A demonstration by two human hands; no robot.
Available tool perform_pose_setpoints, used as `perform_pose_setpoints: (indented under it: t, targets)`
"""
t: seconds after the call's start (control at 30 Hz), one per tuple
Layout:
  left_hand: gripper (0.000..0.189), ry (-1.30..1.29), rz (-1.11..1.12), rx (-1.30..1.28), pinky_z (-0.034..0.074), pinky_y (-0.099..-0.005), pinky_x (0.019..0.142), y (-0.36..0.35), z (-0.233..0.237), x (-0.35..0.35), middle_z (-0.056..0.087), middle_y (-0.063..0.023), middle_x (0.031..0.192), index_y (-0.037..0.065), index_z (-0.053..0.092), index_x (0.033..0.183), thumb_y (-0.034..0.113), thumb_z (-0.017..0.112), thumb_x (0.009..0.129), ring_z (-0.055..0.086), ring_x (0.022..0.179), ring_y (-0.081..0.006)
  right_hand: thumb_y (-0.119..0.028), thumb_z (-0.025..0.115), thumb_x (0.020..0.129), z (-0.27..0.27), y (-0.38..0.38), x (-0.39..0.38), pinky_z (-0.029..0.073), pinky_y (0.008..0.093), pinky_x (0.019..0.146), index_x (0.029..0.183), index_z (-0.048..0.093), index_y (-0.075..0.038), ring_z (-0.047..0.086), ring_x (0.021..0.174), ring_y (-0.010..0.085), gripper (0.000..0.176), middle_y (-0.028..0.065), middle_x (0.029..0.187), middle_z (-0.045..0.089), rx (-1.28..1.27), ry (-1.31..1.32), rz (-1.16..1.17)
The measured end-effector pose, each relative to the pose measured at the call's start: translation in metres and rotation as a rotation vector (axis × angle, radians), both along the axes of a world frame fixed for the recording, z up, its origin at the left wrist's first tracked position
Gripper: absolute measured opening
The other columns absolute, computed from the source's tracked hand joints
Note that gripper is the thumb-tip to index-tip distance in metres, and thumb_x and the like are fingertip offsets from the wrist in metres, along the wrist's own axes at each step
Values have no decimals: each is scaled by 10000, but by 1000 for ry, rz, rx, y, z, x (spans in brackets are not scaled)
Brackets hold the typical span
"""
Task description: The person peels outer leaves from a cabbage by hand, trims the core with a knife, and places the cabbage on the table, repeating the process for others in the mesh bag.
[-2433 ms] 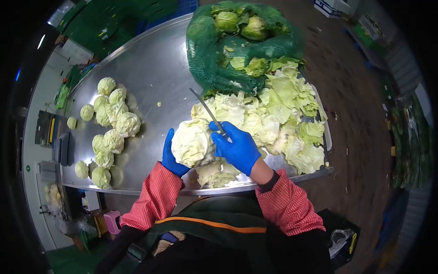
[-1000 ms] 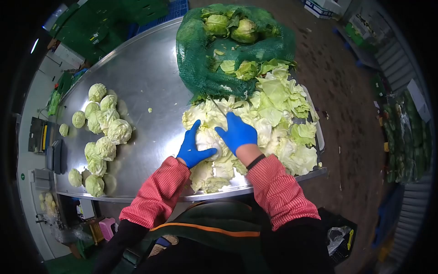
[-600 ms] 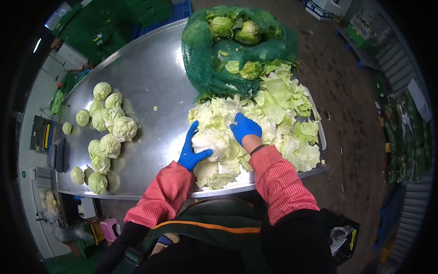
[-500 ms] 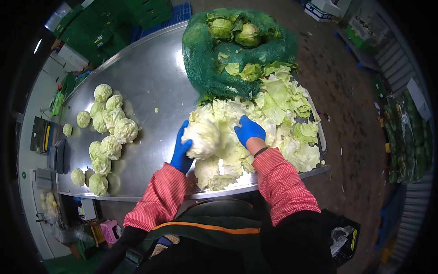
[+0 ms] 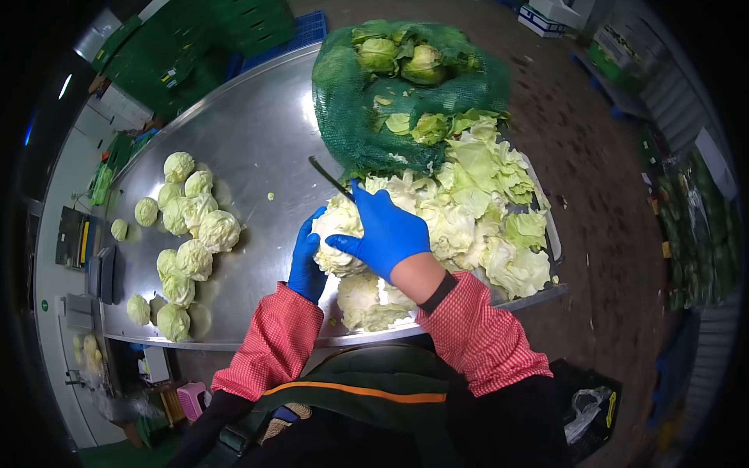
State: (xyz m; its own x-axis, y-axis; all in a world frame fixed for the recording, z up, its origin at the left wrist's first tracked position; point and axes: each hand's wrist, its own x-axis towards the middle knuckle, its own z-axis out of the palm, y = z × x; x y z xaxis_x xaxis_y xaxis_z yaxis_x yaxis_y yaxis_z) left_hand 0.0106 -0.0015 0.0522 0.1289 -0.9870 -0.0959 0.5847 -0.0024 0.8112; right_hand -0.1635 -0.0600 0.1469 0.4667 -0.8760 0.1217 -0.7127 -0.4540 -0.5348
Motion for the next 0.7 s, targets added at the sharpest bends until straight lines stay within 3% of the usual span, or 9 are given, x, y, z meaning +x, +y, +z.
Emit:
perform_pose_setpoints:
  t: [0.13, 0.17, 0.23, 0.3, 0.4, 0.43, 0.57, 0.63, 0.7]
  targets:
    - [687, 78, 69, 48, 389, -451, 1070, 3, -8, 5, 452, -152, 1386, 73, 334, 1430, 321, 628, 861, 428, 1303, -312, -363, 695, 823, -23, -16, -29, 522, 347, 735, 1100, 625, -136, 656, 798, 242, 365, 75, 904, 683, 192, -416, -110]
    - [684, 137, 91, 69, 388, -455, 1070, 4, -12, 7, 453, -151, 1385, 76, 334, 1430, 324, 624, 862, 423, 1306, -312, -369, 711, 821, -33, -24, -35, 511, 312, 716, 1144, 609, -128, 645, 767, 188, 415, 74, 905, 677, 303, -692, -23]
    - [685, 371, 20, 146, 374, -468, 1080, 1, -15, 15, 444, -136, 1399, 76, 335, 1429, 357, 612, 870, 430, 1302, -302, -396, 727, 812, -22, -27, -49, 503, 293, 727, 1242, 565, -143, 633, 810, 164, 525, 80, 904, 673, 565, -747, -172]
    - [683, 639, -110, 186, 366, -472, 1085, 2, 4, 11, 438, -128, 1409, 77, 338, 1427, 398, 593, 880, 427, 1305, -298, -478, 714, 803, -13, -22, -44, 500, 334, 807, 1370, 467, -163, 644, 920, 258, 694, 139, 975, 666, 356, -383, -113]
    - [698, -500, -226, -166, 323, -471, 1114, -3, 30, -3, 417, -126, 1440, 93, 359, 1423, 343, 659, 845, 413, 1321, -280, -560, 685, 790, -32, -19, -27, 472, 382, 914, 1409, 416, -126, 611, 1076, 340, 802, 205, 1166, 622, 298, -265, 129]
    - [705, -482, -241, -171, 331, -476, 1107, -5, 28, -2, 410, -128, 1446, 99, 347, 1432, 378, 640, 854, 416, 1319, -289, -565, 692, 779, -32, -20, -27, 468, 385, 923, 1412, 407, -113, 602, 1094, 340, 829, 209, 1198, 605, 422, -333, 113]
    - [697, 453, -173, 140, 383, -508, 1065, -9, 21, 19, 387, -135, 1466, 126, 324, 1458, 538, 493, 921, 424, 1314, -339, -561, 709, 761, -45, -13, -19, 464, 392, 933, 1394, 411, -44, 581, 1133, 353, 869, 219, 1261, 574, 620, -473, 28]
    - [702, 326, -212, 214, 385, -553, 1046, -5, 7, 19, 375, -132, 1476, 170, 329, 1459, 608, 422, 918, 394, 1334, -356, -545, 703, 775, -61, -1, -11, 471, 383, 917, 1377, 433, -35, 588, 1121, 360, 834, 218, 1237, 593, 403, -396, 49]
    - [700, 396, -213, 267, 394, -586, 1022, -1, -2, 24, 369, -131, 1481, 192, 332, 1460, 630, 393, 918, 381, 1342, -366, -443, 667, 825, -66, -2, -8, 507, 386, 818, 1215, 566, -91, 642, 981, 341, 535, 163, 1067, 668, 359, -333, 10]
